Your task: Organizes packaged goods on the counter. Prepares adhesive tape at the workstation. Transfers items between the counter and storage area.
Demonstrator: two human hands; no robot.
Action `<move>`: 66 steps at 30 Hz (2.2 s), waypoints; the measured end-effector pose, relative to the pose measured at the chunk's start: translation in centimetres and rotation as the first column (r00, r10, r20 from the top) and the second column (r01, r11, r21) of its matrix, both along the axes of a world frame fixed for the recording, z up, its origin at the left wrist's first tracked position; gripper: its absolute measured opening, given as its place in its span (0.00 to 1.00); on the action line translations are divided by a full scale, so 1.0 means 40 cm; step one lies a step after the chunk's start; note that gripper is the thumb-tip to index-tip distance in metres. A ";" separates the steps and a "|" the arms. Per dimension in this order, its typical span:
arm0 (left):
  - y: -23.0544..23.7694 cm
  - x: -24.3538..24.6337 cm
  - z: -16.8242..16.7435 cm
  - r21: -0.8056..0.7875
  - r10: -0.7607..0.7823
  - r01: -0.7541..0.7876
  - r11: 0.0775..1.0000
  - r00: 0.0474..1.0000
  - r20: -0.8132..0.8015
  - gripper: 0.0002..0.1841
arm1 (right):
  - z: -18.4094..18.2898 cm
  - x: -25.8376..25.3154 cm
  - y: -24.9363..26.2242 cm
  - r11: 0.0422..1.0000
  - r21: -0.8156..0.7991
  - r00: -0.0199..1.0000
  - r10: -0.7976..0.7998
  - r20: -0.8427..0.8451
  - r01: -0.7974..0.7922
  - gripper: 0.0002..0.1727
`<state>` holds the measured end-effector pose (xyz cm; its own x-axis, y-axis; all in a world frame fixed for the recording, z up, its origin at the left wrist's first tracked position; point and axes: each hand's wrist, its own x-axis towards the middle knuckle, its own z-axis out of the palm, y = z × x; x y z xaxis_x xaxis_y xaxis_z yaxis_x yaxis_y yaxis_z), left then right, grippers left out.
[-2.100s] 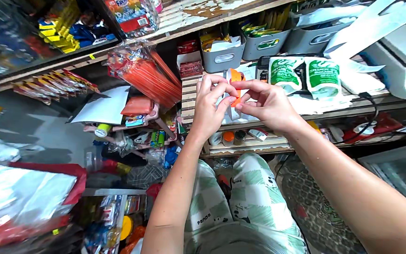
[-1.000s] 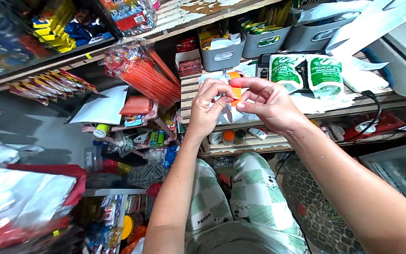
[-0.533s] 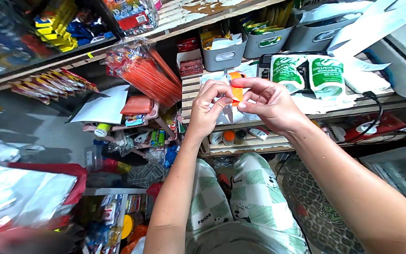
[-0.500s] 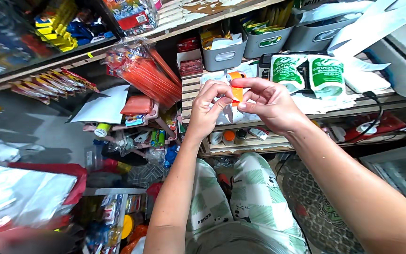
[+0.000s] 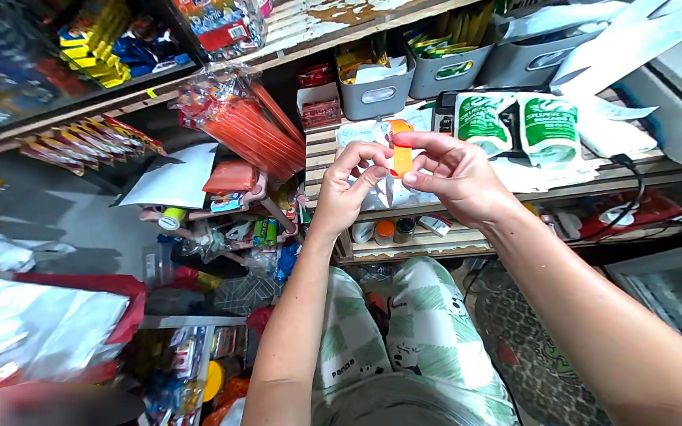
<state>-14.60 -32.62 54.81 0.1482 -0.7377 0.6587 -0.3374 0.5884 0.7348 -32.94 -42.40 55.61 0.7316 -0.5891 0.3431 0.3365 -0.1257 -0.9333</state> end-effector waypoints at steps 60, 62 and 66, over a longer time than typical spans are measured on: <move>-0.213 -0.038 -0.115 0.430 0.374 -0.305 0.850 0.924 -0.084 0.22 | -0.173 0.068 -0.161 0.768 -0.639 0.757 -0.442 -0.481 0.042 0.33; -0.215 -0.044 -0.122 0.421 0.419 -0.370 0.828 0.908 -0.025 0.23 | -0.174 0.068 -0.162 0.770 -0.637 0.752 -0.442 -0.489 0.038 0.36; -0.220 -0.034 -0.134 0.479 0.449 -0.419 0.771 0.892 0.057 0.19 | -0.174 0.066 -0.163 0.766 -0.643 0.739 -0.444 -0.507 0.019 0.37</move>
